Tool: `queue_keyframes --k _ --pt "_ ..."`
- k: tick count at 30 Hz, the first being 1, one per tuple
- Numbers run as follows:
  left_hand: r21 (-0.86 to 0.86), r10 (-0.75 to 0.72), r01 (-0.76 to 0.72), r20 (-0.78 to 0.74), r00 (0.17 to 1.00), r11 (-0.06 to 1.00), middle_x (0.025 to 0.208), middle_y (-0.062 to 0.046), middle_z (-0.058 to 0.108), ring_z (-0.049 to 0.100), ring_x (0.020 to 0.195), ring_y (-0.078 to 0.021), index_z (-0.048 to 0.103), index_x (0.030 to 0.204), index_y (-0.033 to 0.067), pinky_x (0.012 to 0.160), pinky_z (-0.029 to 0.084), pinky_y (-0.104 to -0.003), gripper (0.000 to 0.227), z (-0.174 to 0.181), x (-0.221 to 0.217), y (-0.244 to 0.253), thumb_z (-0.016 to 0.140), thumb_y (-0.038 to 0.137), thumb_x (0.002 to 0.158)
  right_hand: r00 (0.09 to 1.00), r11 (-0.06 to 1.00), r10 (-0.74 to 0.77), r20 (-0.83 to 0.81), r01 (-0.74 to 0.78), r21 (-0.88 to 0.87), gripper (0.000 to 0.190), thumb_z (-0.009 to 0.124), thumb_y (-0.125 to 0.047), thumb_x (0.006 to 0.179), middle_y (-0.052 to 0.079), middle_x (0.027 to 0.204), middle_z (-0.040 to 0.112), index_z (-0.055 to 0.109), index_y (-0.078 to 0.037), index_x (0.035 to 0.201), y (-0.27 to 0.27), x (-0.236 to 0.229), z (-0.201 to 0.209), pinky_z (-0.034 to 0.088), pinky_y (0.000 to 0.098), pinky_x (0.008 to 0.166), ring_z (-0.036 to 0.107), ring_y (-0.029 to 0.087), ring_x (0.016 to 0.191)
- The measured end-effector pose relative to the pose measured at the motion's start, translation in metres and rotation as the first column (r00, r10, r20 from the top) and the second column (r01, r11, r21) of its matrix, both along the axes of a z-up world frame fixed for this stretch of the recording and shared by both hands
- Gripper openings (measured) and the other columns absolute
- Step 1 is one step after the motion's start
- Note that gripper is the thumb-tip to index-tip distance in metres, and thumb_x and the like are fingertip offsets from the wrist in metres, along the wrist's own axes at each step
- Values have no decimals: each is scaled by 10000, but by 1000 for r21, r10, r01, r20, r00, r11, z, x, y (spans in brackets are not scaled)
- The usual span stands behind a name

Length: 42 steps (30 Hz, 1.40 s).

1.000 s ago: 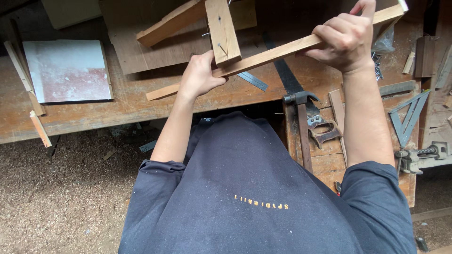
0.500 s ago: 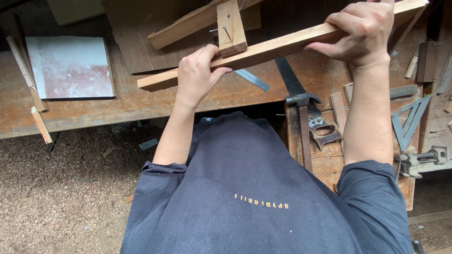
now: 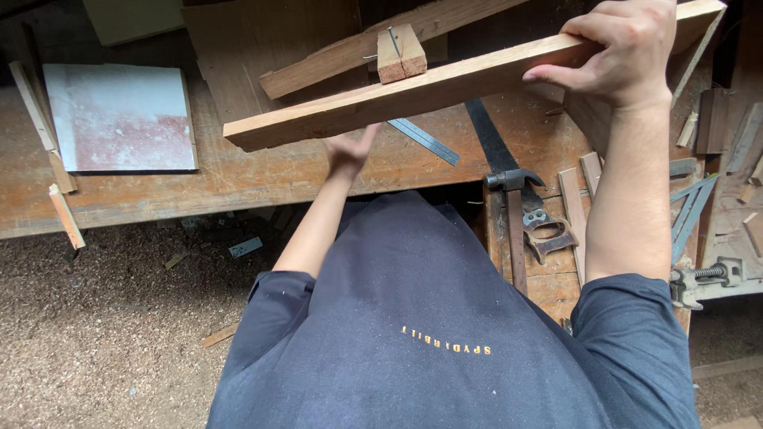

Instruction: The person hammers nails into a wooden plank on a workbench. They repeatedly pick up nails, position them, and strike with a hammer, occasionally flipping the plank to continue nailing.

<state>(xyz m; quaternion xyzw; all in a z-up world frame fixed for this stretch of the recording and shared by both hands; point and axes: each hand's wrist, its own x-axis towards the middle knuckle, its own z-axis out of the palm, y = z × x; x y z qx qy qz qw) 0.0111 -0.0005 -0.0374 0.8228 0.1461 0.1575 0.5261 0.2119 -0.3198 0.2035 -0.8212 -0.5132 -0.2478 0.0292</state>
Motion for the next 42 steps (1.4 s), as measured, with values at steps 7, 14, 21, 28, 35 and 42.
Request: queue_keyframes --k 7,14,21,28,35,42 --pt "94 -30 -39 635 772 995 1392 -113 601 564 1337 -274 569 1357 69 1189 466 -432 428 19 80 -6 711 229 986 998 1000 -23 -50 23 -12 527 807 -664 796 -47 794 699 780 -147 889 -8 18 -12 549 229 817 674 89 732" --pt "645 -139 -109 321 937 756 1127 -91 698 656 1069 -266 723 1139 67 969 538 -401 169 -77 70 -3 693 64 972 973 996 -90 -212 88 -21 554 820 -651 803 -19 828 706 796 -118 952 -41 38 -40 566 237 739 693 125 755" --pt "628 -204 92 109 973 773 1038 -99 716 671 980 -294 740 1078 71 840 539 -429 142 -107 38 -21 721 101 940 883 987 -152 -444 112 -115 631 857 -666 827 41 846 720 806 -68 1024 -67 48 -56 579 250 734 707 156 771" --pt "310 -180 152 65 981 939 1117 -138 720 673 1064 -326 709 1166 52 904 536 -438 201 -92 10 -39 697 136 983 784 931 -329 -527 177 -318 725 841 -776 788 84 797 739 824 -75 973 -57 29 -42 591 349 734 715 227 739" --pt "160 -139 135 19 990 978 1159 -148 735 689 1123 -335 697 1220 57 961 544 -433 238 -103 -14 -47 673 177 1015 692 868 -445 -569 177 -464 786 805 -813 739 116 854 766 845 -91 1046 -26 20 -36 591 440 718 730 298 770" --pt "208 -96 106 -55 994 972 1183 -145 744 683 1117 -326 712 1223 51 952 527 -424 342 -88 -20 -35 760 275 970 548 848 -497 -673 143 -510 757 778 -770 785 156 868 767 824 -80 1092 -20 33 -62 590 441 699 737 316 768"
